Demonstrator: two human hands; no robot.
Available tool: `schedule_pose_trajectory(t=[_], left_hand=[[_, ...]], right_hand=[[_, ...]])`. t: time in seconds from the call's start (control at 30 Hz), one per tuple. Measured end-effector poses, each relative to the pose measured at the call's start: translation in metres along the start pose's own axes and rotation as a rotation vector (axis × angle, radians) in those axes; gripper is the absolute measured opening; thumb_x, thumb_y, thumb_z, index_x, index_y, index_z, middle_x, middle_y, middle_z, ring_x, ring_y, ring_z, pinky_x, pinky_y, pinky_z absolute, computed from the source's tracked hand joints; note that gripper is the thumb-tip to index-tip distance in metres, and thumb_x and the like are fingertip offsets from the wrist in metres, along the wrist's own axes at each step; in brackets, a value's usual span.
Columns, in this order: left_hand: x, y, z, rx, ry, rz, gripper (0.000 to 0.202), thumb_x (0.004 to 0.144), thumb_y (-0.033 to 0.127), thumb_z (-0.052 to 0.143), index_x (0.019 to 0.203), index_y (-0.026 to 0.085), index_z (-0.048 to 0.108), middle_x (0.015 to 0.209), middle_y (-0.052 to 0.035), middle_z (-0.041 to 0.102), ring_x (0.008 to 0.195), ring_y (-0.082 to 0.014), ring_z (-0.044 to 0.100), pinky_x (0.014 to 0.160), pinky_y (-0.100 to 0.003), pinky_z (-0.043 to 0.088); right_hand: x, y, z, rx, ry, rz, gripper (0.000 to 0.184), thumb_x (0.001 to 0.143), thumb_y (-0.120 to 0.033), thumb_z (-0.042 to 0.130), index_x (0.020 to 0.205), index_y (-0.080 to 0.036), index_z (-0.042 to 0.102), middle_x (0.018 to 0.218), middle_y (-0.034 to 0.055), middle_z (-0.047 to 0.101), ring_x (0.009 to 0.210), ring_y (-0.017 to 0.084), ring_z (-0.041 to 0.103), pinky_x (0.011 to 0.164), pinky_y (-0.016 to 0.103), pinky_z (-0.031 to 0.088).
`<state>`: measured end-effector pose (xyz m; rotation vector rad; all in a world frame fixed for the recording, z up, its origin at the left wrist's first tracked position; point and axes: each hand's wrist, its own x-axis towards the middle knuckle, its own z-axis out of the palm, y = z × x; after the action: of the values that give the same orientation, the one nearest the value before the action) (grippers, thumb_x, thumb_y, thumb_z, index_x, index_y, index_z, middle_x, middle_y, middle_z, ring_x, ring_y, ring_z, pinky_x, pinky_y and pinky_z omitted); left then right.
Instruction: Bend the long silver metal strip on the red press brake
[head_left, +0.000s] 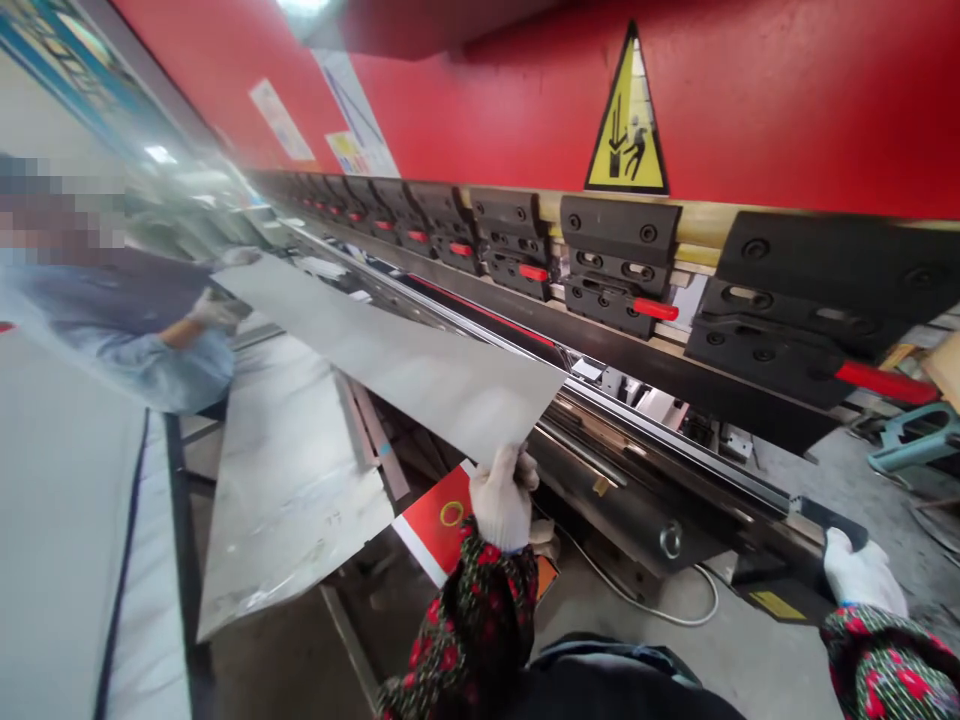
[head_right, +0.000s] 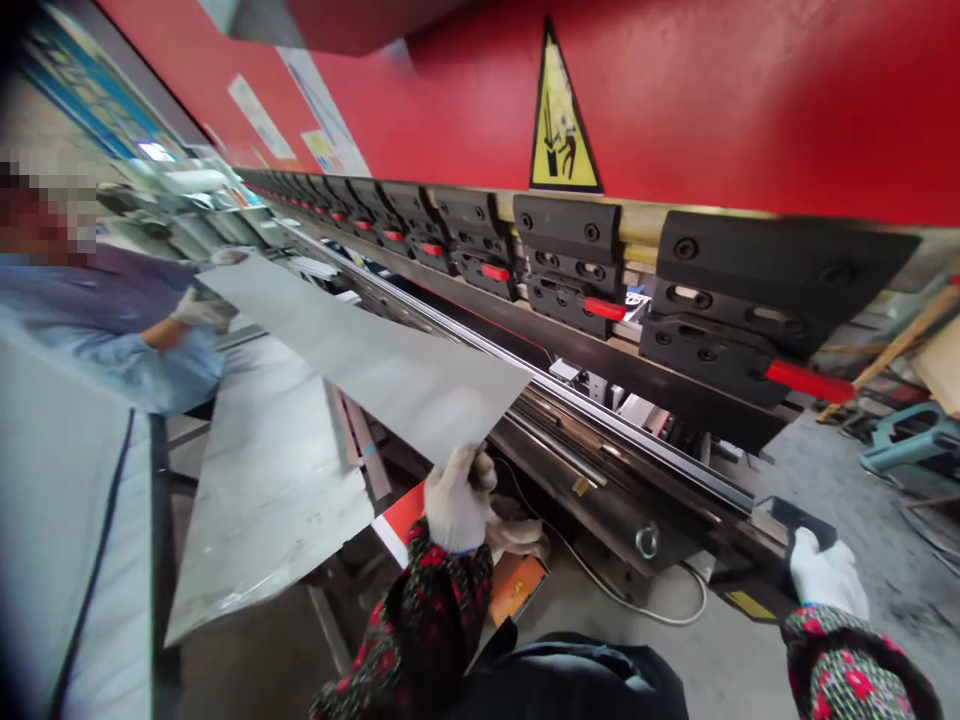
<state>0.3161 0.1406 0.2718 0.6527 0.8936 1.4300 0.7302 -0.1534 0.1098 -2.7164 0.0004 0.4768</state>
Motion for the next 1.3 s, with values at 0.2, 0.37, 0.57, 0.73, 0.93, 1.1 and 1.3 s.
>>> schedule_pose_trajectory(t=[0.2, 0.37, 0.57, 0.73, 0.93, 1.1, 1.3], left_hand=[[0.035, -0.050, 0.028, -0.104, -0.069, -0.068, 0.044, 0.063, 0.043, 0.088, 0.078, 0.010, 0.064, 0.062, -0.0024, 0.058, 0.048, -0.0098, 0.048, 0.039, -0.020, 0.032], [0.058, -0.091, 0.025, -0.054, -0.075, -0.183, 0.052, 0.059, 0.048, 0.091, 0.078, 0.007, 0.065, 0.064, -0.0038, 0.059, 0.047, -0.0085, 0.047, 0.038, -0.019, 0.031], [0.071, -0.108, 0.016, -0.091, -0.074, -0.248, 0.052, 0.055, 0.041, 0.096, 0.081, 0.006, 0.068, 0.075, -0.0052, 0.060, 0.059, -0.0074, 0.052, 0.042, -0.014, 0.034], [0.075, -0.112, 0.016, -0.072, -0.075, -0.270, 0.049, 0.058, 0.039, 0.095, 0.084, 0.006, 0.069, 0.085, -0.0083, 0.064, 0.062, -0.0074, 0.054, 0.043, -0.015, 0.038], [0.075, -0.111, 0.012, 0.047, -0.045, -0.297, 0.042, 0.054, 0.029, 0.093, 0.079, 0.005, 0.069, 0.082, -0.0065, 0.062, 0.058, -0.0052, 0.051, 0.040, -0.012, 0.033], [0.072, -0.097, 0.007, 0.133, 0.004, -0.286, 0.041, 0.057, 0.029, 0.090, 0.080, 0.002, 0.070, 0.079, -0.0061, 0.059, 0.058, -0.0057, 0.051, 0.040, -0.012, 0.035], [0.080, -0.093, 0.018, 0.103, 0.059, -0.407, 0.017, 0.077, 0.017, 0.074, 0.079, 0.006, 0.062, 0.078, -0.0047, 0.056, 0.054, -0.0035, 0.047, 0.037, -0.010, 0.031]], right_hand=[[0.010, 0.006, 0.004, -0.041, -0.003, -0.014, 0.100, 0.086, -0.079, 0.025, 0.154, -0.007, 0.037, 0.156, 0.0246, 0.037, 0.134, 0.044, 0.048, 0.116, 0.049, 0.036], [-0.006, -0.006, -0.004, -0.007, -0.012, 0.013, 0.100, 0.086, -0.077, 0.021, 0.155, -0.006, 0.036, 0.155, 0.0250, 0.038, 0.134, 0.043, 0.047, 0.117, 0.049, 0.035], [-0.002, -0.008, -0.002, 0.008, -0.022, 0.005, 0.099, 0.089, -0.077, 0.017, 0.154, -0.004, 0.035, 0.154, 0.0286, 0.037, 0.137, 0.045, 0.046, 0.118, 0.052, 0.036], [0.001, -0.002, 0.004, 0.013, -0.011, 0.006, 0.094, 0.093, -0.074, 0.017, 0.152, -0.004, 0.036, 0.151, 0.0289, 0.041, 0.135, 0.046, 0.047, 0.117, 0.054, 0.035], [0.005, 0.003, 0.006, 0.020, -0.036, 0.030, 0.094, 0.093, -0.076, 0.019, 0.154, -0.006, 0.032, 0.154, 0.0269, 0.038, 0.136, 0.045, 0.046, 0.119, 0.052, 0.033], [0.016, 0.012, 0.004, 0.008, -0.090, 0.010, 0.094, 0.092, -0.077, 0.021, 0.155, -0.009, 0.028, 0.155, 0.0255, 0.038, 0.139, 0.044, 0.044, 0.120, 0.051, 0.033], [0.011, 0.006, -0.004, -0.031, -0.091, 0.029, 0.093, 0.092, -0.077, 0.026, 0.153, -0.008, 0.031, 0.153, 0.0263, 0.040, 0.138, 0.045, 0.044, 0.119, 0.052, 0.035]])
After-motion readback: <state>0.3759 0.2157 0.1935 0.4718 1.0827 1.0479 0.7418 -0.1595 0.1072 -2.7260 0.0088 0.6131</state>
